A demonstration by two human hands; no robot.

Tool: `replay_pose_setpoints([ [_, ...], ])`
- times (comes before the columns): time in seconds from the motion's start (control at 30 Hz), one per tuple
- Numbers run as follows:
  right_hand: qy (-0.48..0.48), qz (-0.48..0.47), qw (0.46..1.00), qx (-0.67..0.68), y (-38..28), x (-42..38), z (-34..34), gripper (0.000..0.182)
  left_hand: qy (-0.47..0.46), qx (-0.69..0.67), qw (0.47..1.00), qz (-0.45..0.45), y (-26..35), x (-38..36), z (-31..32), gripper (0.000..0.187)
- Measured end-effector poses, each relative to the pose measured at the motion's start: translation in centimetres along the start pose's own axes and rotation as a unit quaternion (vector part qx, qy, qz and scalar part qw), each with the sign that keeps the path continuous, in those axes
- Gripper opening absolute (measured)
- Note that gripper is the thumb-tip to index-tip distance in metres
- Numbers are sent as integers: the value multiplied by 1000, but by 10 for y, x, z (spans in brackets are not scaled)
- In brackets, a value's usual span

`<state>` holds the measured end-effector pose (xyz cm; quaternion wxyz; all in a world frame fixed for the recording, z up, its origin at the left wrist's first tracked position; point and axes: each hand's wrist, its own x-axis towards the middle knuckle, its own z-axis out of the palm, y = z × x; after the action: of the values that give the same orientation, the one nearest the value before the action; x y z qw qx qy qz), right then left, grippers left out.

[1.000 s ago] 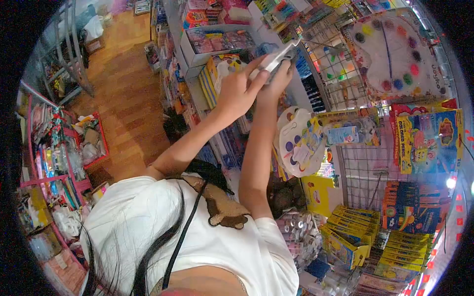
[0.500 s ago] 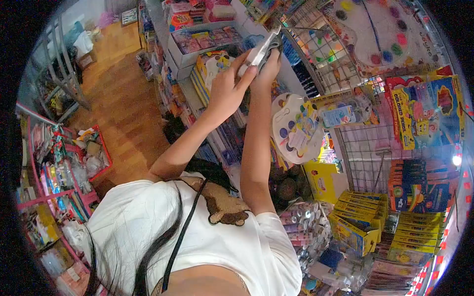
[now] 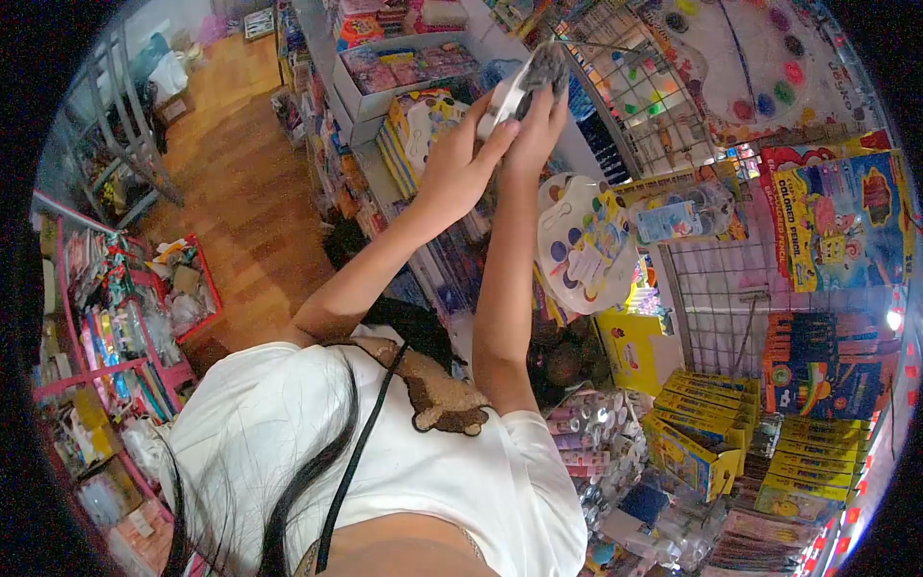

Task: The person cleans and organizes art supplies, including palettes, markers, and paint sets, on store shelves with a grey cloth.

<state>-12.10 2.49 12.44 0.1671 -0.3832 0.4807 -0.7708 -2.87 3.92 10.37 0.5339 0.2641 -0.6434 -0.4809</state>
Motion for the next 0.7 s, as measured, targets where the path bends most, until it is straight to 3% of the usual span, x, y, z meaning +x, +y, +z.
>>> replay_pose_setpoints([
  [0.1, 31, 63, 997, -19, 4, 16, 1, 23, -15, 2, 999, -34, 4, 1, 0, 60],
  [0.27, 58, 134, 989, 27, 38, 20, -9, 25, 31, 25, 999, 3, -3, 3, -1, 59],
  [0.37, -17, 142, 988, -64, 47, -3, -18, 27, 24, 46, 999, 8, -2, 4, -5, 60],
  [0.5, -16, 24, 998, -51, 14, -54, 0, 36, -31, 29, 998, -53, 11, 6, -17, 62],
  [0.6, -40, -75, 994, -75, -3, -57, 4, 40, -11, -11, 1000, 14, -4, 6, -9, 64],
  [0.7, -73, -148, 979, -120, -7, -31, 1, 40, -33, 6, 999, -8, 4, 3, -11, 65],
])
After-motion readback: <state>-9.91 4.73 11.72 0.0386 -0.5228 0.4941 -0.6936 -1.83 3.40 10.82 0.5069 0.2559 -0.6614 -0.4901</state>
